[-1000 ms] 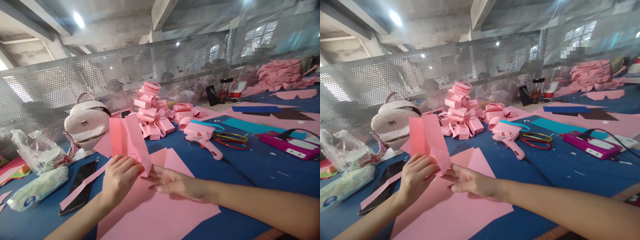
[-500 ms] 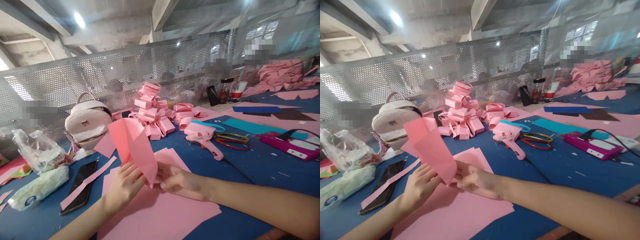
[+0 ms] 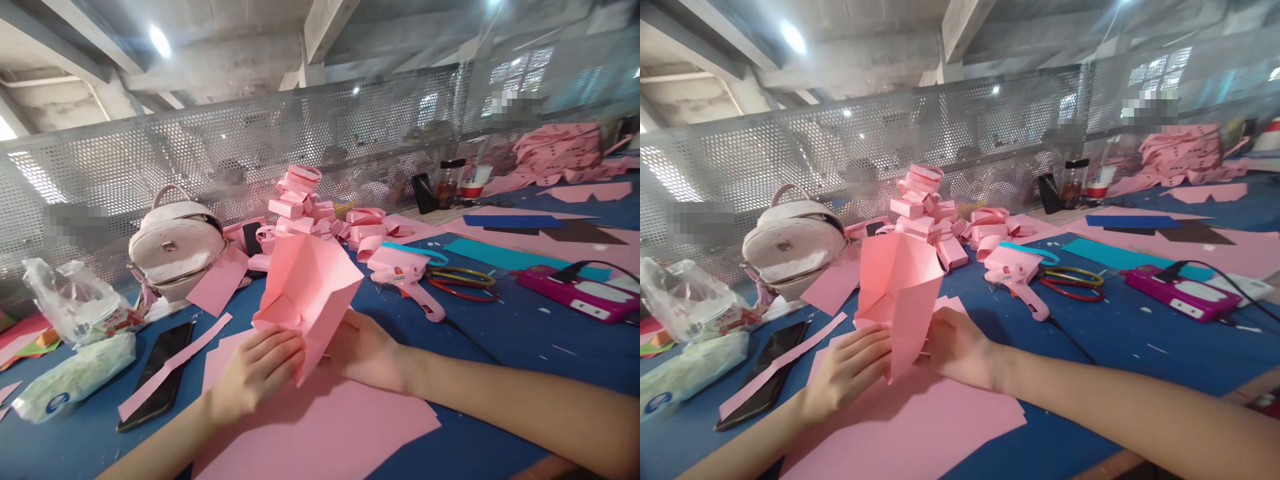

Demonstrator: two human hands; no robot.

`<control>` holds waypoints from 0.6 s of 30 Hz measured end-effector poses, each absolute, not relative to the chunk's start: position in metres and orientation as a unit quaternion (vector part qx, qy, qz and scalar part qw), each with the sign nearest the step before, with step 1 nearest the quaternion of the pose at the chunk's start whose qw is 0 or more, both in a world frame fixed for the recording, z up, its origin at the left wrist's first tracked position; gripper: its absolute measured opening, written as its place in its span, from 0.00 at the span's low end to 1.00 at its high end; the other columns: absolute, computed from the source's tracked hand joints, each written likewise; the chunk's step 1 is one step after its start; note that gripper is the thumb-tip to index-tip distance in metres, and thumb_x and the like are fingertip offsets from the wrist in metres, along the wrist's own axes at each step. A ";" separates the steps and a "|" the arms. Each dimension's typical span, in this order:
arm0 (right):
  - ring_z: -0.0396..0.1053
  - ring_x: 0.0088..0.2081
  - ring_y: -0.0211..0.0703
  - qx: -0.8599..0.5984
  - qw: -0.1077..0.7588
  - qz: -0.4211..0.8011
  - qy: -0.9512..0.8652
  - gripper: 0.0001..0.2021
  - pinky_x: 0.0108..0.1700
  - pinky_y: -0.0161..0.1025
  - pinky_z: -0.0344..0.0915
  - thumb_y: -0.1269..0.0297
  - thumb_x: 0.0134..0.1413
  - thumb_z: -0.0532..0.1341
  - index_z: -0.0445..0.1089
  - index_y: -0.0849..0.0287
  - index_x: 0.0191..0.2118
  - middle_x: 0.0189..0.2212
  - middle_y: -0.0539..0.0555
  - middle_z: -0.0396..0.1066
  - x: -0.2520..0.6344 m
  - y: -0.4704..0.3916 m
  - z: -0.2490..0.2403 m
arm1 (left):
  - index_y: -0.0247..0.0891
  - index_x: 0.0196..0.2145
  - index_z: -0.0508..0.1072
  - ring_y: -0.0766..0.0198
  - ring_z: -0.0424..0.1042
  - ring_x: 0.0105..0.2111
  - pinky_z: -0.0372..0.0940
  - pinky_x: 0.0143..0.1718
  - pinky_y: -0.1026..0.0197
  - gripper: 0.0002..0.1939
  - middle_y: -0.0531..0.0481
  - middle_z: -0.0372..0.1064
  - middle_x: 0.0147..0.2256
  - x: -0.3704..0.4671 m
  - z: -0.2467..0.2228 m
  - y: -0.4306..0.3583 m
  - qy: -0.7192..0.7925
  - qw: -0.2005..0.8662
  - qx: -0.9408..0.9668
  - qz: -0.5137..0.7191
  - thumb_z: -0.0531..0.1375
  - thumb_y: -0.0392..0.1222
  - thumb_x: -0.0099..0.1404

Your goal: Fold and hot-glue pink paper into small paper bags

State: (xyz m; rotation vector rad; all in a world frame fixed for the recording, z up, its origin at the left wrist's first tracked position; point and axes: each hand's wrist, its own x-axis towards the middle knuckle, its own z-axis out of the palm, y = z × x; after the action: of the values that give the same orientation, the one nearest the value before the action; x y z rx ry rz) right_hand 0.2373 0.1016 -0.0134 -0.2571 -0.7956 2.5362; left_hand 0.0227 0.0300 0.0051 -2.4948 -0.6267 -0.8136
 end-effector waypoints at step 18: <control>0.70 0.53 0.48 -0.121 0.269 0.818 -0.493 0.22 0.56 0.46 0.66 0.47 0.67 0.55 0.71 0.58 0.55 0.52 0.59 0.74 0.236 0.105 -0.017 | 0.29 0.53 0.73 0.50 0.77 0.49 0.71 0.51 0.45 0.15 0.38 0.79 0.46 0.010 -0.010 0.040 -0.262 0.334 -0.874 -0.236 0.54 0.26 0.71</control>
State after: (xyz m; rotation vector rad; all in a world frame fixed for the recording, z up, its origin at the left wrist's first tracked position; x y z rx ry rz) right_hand 0.2359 0.1045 -0.0175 -0.3250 -1.3300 2.2063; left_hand 0.0100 0.0403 -0.0099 -2.2814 -0.6842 -0.6152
